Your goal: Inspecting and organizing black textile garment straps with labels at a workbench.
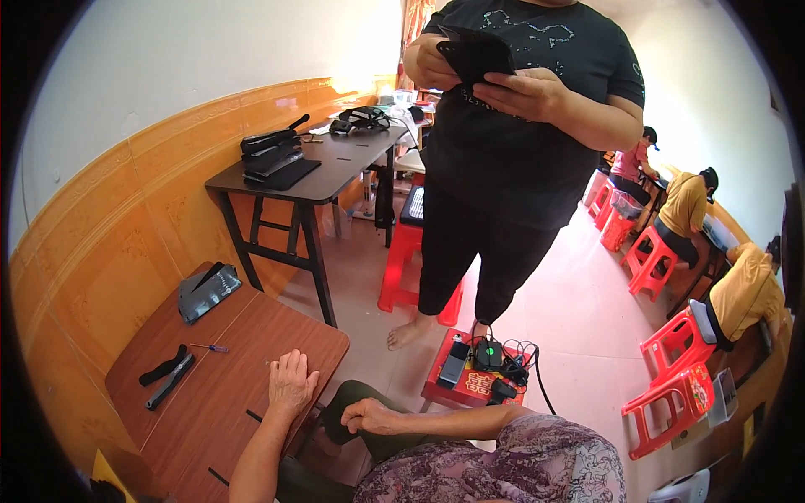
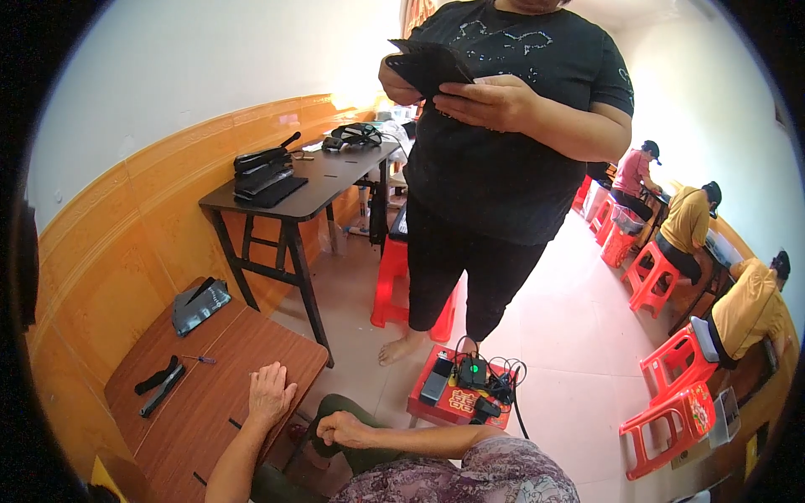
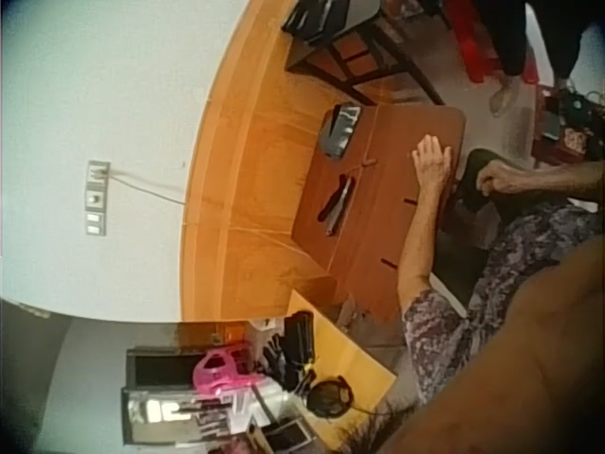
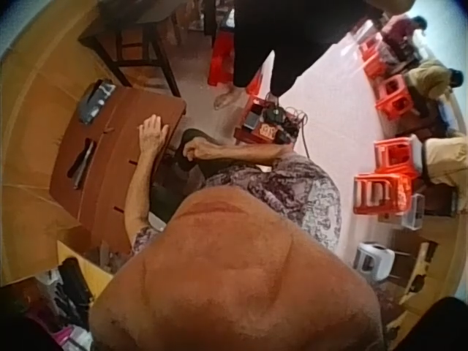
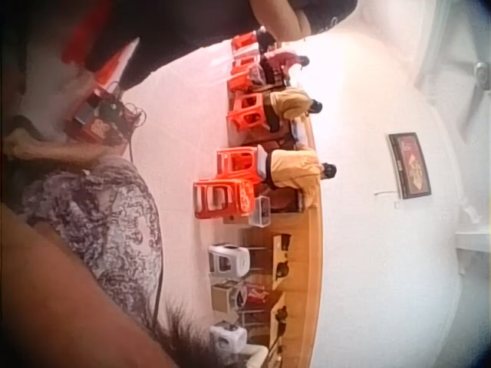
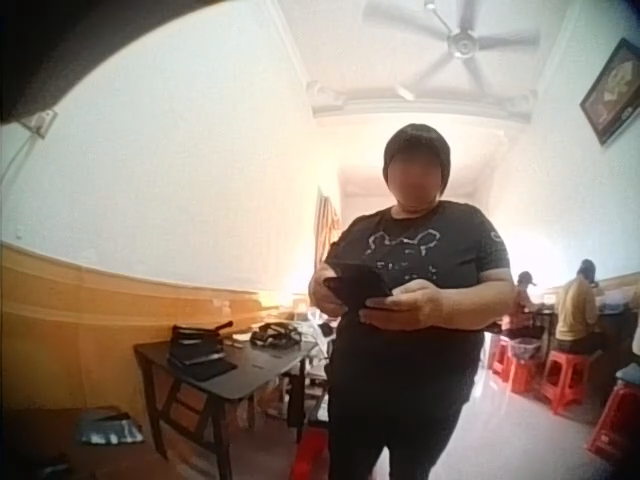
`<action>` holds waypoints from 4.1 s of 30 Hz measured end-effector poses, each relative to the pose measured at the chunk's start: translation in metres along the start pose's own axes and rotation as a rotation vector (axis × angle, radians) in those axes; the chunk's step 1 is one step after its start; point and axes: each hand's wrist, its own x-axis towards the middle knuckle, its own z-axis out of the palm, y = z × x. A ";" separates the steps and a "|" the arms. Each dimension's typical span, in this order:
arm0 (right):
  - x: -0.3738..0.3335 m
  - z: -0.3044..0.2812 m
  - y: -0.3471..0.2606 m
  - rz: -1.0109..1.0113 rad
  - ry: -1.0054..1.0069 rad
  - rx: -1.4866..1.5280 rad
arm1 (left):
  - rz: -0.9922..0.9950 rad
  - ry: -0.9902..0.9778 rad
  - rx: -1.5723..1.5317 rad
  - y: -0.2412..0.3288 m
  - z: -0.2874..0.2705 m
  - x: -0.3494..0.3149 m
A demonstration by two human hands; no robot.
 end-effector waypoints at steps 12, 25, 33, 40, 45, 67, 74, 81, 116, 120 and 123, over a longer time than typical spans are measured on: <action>-0.002 0.016 0.007 0.007 -0.057 0.083 | -0.024 0.006 0.030 -0.002 0.004 -0.008; 0.000 0.044 0.039 -0.079 -0.133 -0.209 | -0.059 0.123 0.061 0.002 0.000 -0.014; 0.000 0.036 0.064 -0.130 -0.119 -0.527 | -0.032 0.175 -0.013 0.037 -0.038 -0.034; -0.008 0.030 0.046 -0.089 -0.123 -0.357 | -0.714 0.311 0.282 0.018 -0.179 -0.152; -0.007 0.029 -0.012 -0.052 -0.172 -0.059 | -1.029 0.262 0.243 -0.042 -0.200 -0.217; 0.277 0.057 -0.096 -0.505 0.306 -0.793 | -0.704 -0.123 0.276 -0.198 -0.116 -0.112; 0.300 0.068 -0.087 -0.495 0.163 -0.979 | -0.801 -0.265 0.223 -0.222 -0.098 -0.103; 0.302 0.062 -0.078 -0.609 0.210 -0.831 | -0.875 -0.198 -0.085 -0.210 -0.104 -0.105; 0.160 0.079 -0.195 -0.392 -0.106 0.516 | -1.058 0.447 -0.967 -0.039 -0.193 -0.068; 0.152 0.071 -0.197 -0.532 -0.019 0.206 | -1.215 0.590 -1.485 -0.039 -0.212 -0.064; 0.134 0.086 -0.187 -0.567 -0.102 0.220 | -1.079 0.726 -1.701 -0.070 -0.216 -0.091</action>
